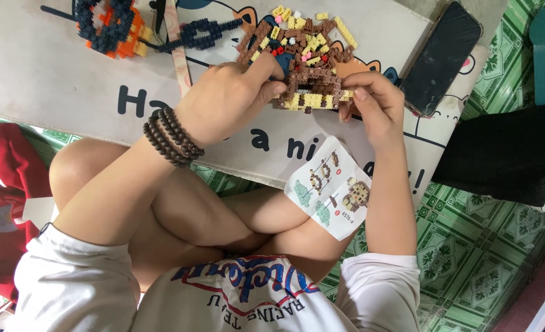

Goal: Assembling a small figure using interlocking toy blocks while following a printed manual.

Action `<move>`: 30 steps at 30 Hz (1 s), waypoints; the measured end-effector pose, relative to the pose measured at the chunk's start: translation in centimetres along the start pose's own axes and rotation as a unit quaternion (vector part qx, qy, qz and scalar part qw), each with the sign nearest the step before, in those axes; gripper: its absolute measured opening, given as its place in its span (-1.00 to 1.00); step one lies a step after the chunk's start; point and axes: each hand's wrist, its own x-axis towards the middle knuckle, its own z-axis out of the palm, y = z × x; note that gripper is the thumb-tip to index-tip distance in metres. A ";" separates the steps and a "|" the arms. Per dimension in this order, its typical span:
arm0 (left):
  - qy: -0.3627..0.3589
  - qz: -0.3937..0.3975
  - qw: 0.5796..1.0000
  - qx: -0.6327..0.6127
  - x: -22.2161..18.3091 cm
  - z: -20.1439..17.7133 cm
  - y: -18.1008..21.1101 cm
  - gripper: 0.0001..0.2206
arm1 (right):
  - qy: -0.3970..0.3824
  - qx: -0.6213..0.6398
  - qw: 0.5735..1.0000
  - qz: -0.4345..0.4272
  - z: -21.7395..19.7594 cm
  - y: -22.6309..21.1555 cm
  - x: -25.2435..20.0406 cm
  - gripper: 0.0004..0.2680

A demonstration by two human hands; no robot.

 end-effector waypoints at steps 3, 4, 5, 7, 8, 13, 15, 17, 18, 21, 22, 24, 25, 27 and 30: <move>-0.013 -0.007 0.999 -0.040 0.0 -0.6 0.3 -0.87 | -0.004 0.003 1.000 0.004 -0.1 0.1 0.0 -0.82; -0.020 -0.001 0.998 -0.059 0.1 -0.8 0.4 -0.86 | -0.004 0.001 1.000 0.004 -0.1 0.1 0.0 -0.82; -0.020 -0.001 0.998 -0.059 0.0 -1.0 0.5 -0.86 | -0.004 0.001 1.000 0.004 -0.1 0.0 0.0 -0.82; -0.025 0.004 0.999 -0.046 0.0 -1.2 0.7 -0.90 | 0.000 -0.003 1.000 0.010 0.0 0.0 0.0 -0.82; -0.025 0.005 0.999 -0.046 0.0 -1.3 0.8 -0.90 | 0.000 -0.003 1.000 0.009 0.0 0.0 0.0 -0.82; -0.016 0.027 0.998 -0.045 0.0 -1.6 0.9 -0.92 | -0.002 0.005 1.000 0.002 0.0 0.0 0.0 -0.85; -0.015 0.025 0.997 -0.067 0.0 -1.5 0.9 -0.93 | -0.006 0.005 1.000 -0.001 0.0 0.0 0.1 -0.85; -0.015 0.024 0.996 -0.087 0.1 -1.6 0.9 -0.93 | -0.010 0.005 1.000 -0.006 -0.1 0.1 0.1 -0.84; -0.023 0.016 0.993 -0.116 0.1 -1.7 0.9 -0.93 | -0.014 0.006 1.000 -0.008 -0.1 0.1 0.1 -0.85; -0.033 0.013 0.989 -0.143 0.2 -1.9 0.9 -0.94 | -0.019 0.011 1.000 -0.007 -0.2 0.2 0.1 -0.84; -0.036 0.018 0.989 -0.143 0.2 -1.9 0.9 -0.94 | -0.020 0.015 1.000 -0.003 -0.2 0.2 0.0 -0.83; -0.035 0.017 0.991 -0.129 0.1 -1.9 0.9 -0.94 | -0.025 0.017 1.000 -0.005 -0.2 0.1 0.0 -0.83; -0.034 0.017 0.993 -0.114 0.1 -1.9 0.9 -0.94 | -0.029 0.018 0.999 -0.007 -0.1 0.1 0.0 -0.82; -0.022 0.011 0.996 -0.084 0.0 -1.5 0.8 -0.93 | -0.025 0.019 0.999 -0.006 -0.2 0.1 0.0 -0.83; 0.029 0.019 0.999 -0.036 0.1 -1.1 0.7 -0.92 | -0.020 0.014 1.000 -0.006 -0.3 0.3 0.0 -0.82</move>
